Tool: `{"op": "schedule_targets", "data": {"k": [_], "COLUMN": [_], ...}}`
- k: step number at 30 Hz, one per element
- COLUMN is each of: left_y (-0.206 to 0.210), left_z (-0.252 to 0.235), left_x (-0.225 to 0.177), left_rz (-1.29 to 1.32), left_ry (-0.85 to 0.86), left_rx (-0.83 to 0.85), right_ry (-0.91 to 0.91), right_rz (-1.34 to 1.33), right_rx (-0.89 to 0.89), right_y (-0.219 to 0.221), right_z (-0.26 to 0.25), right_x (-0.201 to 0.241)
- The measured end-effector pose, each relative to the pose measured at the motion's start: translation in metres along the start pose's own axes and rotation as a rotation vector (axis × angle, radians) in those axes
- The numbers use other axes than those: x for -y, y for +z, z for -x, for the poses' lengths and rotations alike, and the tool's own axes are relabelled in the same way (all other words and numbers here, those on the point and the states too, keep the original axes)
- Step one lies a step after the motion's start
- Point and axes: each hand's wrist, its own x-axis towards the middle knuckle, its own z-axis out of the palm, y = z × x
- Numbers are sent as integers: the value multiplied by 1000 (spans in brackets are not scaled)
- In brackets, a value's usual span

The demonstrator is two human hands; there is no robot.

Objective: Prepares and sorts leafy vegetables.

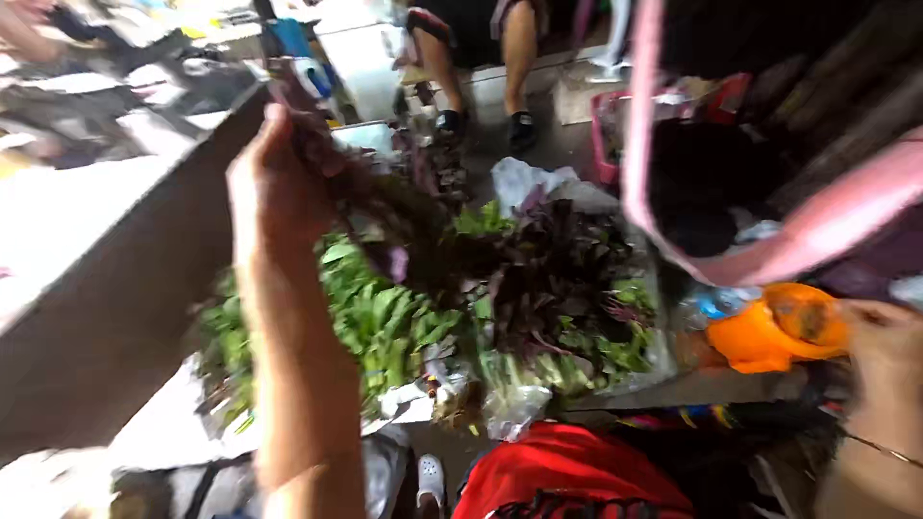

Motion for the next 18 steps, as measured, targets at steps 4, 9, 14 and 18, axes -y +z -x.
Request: {"op": "schedule_targets", "data": {"k": [4,9,14,18], "left_y": [11,30,114,115], "left_z": [-11,14,76,76], "left_x": [26,67,46,74], "left_rz": [-173,-280,-690,-642], "left_ry": [-5,9,-173,-106], "left_rx": [185,397,527,695], "right_ry": [140,106,28,-86], "right_rz": [-95,-252,-718,-1255], "right_rx": [-105,-152,-212,127], "right_y": [-7,-5,-4,38], "right_z": [2,-3,11,44], "right_x": [15,-13,25,128]}}
